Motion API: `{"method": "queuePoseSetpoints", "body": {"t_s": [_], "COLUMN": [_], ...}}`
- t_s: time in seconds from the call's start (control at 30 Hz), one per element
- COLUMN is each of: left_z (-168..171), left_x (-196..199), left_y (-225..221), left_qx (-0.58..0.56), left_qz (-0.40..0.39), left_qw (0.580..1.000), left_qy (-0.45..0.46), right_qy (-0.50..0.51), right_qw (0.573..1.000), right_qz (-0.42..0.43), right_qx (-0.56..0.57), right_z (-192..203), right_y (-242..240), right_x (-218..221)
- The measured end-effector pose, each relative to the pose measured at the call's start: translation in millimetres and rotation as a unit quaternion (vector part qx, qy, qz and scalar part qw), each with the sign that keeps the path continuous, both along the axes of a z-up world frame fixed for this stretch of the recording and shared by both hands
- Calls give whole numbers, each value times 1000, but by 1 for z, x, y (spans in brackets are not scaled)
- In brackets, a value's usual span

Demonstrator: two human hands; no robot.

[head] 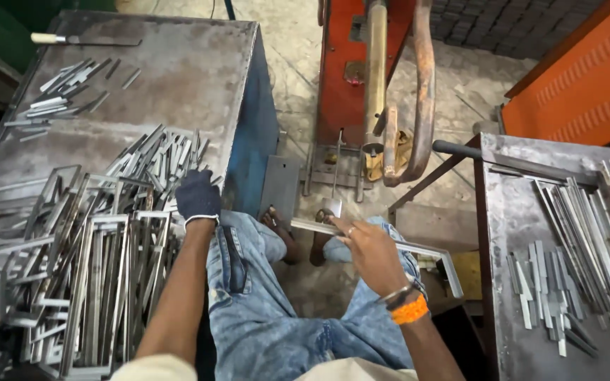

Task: Assembling and spot welding small rectangular metal frames from pre-cut metal strips.

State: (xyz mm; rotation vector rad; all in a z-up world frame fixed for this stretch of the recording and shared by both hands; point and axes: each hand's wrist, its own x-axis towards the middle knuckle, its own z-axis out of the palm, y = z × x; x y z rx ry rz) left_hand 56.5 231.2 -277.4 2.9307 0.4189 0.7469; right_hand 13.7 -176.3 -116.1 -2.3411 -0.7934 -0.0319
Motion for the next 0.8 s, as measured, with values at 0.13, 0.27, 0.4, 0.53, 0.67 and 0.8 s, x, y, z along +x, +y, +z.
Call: {"method": "queuePoseSetpoints", "body": {"t_s": [0.13, 0.27, 0.4, 0.53, 0.67, 0.8], "left_z": [-31, -69, -81, 9, 100, 183], "left_x": [30, 54, 68, 43, 5, -36], "left_y": [14, 33, 36, -15, -102, -184], "left_qx": [59, 121, 98, -128, -577, -689], "left_qz": [55, 90, 108, 49, -104, -166], "left_qw": [994, 978, 983, 990, 806, 701], "left_qy": [72, 145, 113, 12, -83, -75], "right_qy": [33, 36, 51, 38, -53, -149], "right_qw": [999, 998, 995, 989, 958, 945], "right_qz": [-33, -52, -78, -129, -252, -273], "right_qx": [-2, 28, 35, 66, 128, 101], "right_z": [-5, -10, -14, 3, 28, 55], "right_y": [-11, -22, -38, -58, -94, -118], "right_x": [-8, -15, -12, -6, -5, 1]}}
